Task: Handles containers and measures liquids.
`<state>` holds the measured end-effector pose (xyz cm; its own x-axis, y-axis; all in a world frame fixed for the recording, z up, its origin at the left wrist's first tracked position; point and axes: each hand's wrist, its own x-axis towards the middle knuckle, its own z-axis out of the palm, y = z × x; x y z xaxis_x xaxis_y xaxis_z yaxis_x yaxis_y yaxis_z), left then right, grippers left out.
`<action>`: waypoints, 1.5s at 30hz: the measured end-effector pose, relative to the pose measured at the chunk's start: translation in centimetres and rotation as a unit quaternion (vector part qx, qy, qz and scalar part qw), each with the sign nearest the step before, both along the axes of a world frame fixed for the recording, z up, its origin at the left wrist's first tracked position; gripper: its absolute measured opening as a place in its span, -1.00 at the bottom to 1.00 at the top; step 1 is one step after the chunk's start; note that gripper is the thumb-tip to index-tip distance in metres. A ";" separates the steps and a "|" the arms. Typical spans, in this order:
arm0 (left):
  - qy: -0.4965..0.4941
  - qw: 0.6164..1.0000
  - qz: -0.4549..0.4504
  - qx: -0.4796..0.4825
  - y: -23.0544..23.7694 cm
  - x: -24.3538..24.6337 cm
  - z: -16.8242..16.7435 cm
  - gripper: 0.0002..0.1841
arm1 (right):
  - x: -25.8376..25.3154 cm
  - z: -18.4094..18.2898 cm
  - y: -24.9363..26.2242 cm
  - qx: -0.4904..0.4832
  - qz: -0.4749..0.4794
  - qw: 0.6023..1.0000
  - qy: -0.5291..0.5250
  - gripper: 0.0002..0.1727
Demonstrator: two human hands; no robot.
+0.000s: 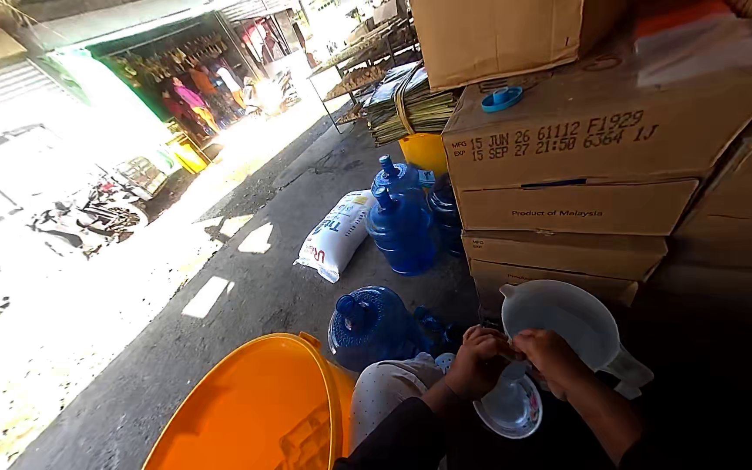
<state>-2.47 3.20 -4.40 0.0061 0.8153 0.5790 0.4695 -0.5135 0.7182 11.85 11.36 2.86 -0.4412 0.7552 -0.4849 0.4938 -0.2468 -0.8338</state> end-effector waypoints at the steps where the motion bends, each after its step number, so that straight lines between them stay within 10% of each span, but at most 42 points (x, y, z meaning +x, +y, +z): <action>1: 0.032 0.999 0.003 0.023 0.0 0.0 0.0 -0.91 | 0.1 -0.1 0.1 0.012 0.002 1.000 -0.006 -0.71; 22: 0.174 0.973 0.040 0.143 0.5 1.6 0.2 -0.94 | 1.8 -0.1 -1.4 0.337 0.059 0.939 0.040 -0.68; 33: 0.153 0.975 0.087 0.139 -0.1 2.2 -0.4 -0.92 | 1.3 -0.2 -2.3 0.216 -0.067 0.969 0.101 -0.69; 37: 0.131 0.979 0.095 0.127 -0.3 2.4 -0.1 -0.93 | 2.6 0.8 -1.1 0.217 0.052 0.972 0.066 -0.83; 40: 0.125 0.979 0.101 0.122 -0.5 2.6 0.1 -0.92 | 3.5 -0.4 -0.2 0.264 0.140 0.950 0.091 -0.54; 45: 0.111 0.980 0.115 0.116 -0.5 2.3 -0.1 -0.96 | 2.4 -2.6 -1.2 0.339 0.057 0.920 0.189 -0.89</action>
<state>-0.16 2.70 -4.47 -0.0154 0.6562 0.7545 0.7236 -0.5134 0.4613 14.20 10.18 0.23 -0.5759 0.7659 0.2859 0.1268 0.4291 -0.8943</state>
